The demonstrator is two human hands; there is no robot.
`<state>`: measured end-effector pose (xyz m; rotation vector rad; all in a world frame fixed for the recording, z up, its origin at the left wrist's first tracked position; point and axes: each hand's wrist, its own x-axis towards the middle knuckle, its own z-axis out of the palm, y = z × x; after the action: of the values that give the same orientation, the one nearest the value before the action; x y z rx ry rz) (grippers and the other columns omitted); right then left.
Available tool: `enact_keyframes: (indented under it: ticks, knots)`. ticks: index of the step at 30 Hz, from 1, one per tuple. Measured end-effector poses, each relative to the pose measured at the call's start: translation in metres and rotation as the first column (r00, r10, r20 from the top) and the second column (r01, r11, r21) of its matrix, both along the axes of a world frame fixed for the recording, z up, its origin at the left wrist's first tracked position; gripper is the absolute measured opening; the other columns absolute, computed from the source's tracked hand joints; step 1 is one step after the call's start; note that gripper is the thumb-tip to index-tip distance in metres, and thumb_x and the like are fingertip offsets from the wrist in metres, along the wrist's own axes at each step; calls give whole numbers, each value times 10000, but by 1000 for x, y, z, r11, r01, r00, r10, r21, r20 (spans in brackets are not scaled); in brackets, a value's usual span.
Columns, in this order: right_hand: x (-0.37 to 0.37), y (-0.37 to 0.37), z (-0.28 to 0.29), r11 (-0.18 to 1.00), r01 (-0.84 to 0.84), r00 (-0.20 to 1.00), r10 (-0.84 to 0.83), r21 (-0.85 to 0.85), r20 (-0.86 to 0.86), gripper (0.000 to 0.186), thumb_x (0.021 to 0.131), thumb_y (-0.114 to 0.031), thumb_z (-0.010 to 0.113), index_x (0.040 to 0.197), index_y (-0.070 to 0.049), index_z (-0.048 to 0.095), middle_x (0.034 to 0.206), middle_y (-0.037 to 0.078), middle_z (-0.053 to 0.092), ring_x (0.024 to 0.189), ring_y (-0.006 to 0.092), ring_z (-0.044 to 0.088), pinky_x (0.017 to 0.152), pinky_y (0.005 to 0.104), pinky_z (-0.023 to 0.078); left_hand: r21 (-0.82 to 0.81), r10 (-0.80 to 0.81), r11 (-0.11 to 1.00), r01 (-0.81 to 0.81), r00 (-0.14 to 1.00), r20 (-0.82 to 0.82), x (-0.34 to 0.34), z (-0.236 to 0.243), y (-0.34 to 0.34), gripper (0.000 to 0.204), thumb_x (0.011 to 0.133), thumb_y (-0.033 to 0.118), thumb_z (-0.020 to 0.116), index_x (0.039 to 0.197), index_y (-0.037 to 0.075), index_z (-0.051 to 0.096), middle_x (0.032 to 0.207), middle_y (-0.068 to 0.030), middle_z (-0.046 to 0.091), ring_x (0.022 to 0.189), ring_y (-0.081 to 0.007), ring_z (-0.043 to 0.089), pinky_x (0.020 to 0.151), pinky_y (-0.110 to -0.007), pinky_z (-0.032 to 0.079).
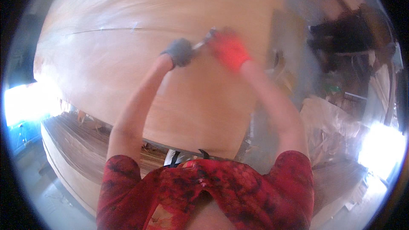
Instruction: The person applies adhesive to wood veneer sheets, places them on a panel, and uses a block to press them down, then trims the edges with a knife.
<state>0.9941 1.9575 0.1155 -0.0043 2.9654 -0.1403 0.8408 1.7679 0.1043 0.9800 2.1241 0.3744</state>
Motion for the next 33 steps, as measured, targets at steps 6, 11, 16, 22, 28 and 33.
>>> enact_keyframes:
  ticks: [6, 11, 16, 22, 28, 33]
  knots:
    - [17, 11, -1, 999, 23, 997, -25, -24, -67, 598, 937, -376, 581, 1501, -315, 392, 1590, 83, 329, 1451, 473, 239, 1140, 633, 223, -30, 402, 902, -431, 812, 424, -4, 62, -16, 157, 908, 191, 615, 902, 45, 672, 705, -104, 688, 552, -188, 671, 439, -299, 503]
    - [41, 45, 16, 982, 59, 946, -113, -180, -304, 899, 789, -444, 742, 1540, -181, 325, 1563, 125, 368, 1459, 432, 258, 1154, 578, 237, 25, 383, 838, -545, 621, 684, 34, 51, -6, 172, 909, 209, 671, 982, 52, 676, 870, -55, 679, 629, -162, 673, 417, -272, 459]
    - [133, 113, 8, 858, 400, 873, -463, -322, -151, 1017, 679, -411, 834, 1525, -119, 351, 1528, 186, 399, 1425, 399, 331, 1156, 482, 274, 2, 378, 855, -518, 626, 683, 81, 57, 40, 311, 934, 309, 674, 1054, 22, 653, 905, -60, 678, 670, -160, 673, 424, -272, 452]
    - [141, 119, -6, 816, 434, 862, -499, -382, -85, 957, 684, -383, 841, 1506, -159, 404, 1516, 207, 409, 1398, 388, 368, 1138, 457, 300, 42, 330, 856, -516, 607, 723, 117, 49, 87, 267, 956, 239, 638, 1090, 8, 633, 963, -66, 672, 639, -165, 675, 410, -264, 447]
    - [145, 127, -9, 859, 308, 908, -394, -408, -144, 897, 726, -378, 820, 1494, -145, 421, 1500, 194, 431, 1358, 388, 403, 1136, 459, 295, 85, 279, 856, -510, 595, 753, 133, 38, 136, 300, 960, 275, 646, 1093, 6, 635, 954, -80, 689, 622, -163, 666, 417, -272, 457]
    - [152, 131, -35, 857, 336, 874, -438, -391, -208, 925, 727, -380, 820, 1508, -132, 391, 1492, 197, 438, 1353, 379, 409, 1127, 462, 305, 106, 196, 882, -460, 561, 805, 150, 26, 171, 280, 964, 268, 621, 1049, 4, 662, 824, -82, 694, 590, -144, 633, 450, -272, 472]
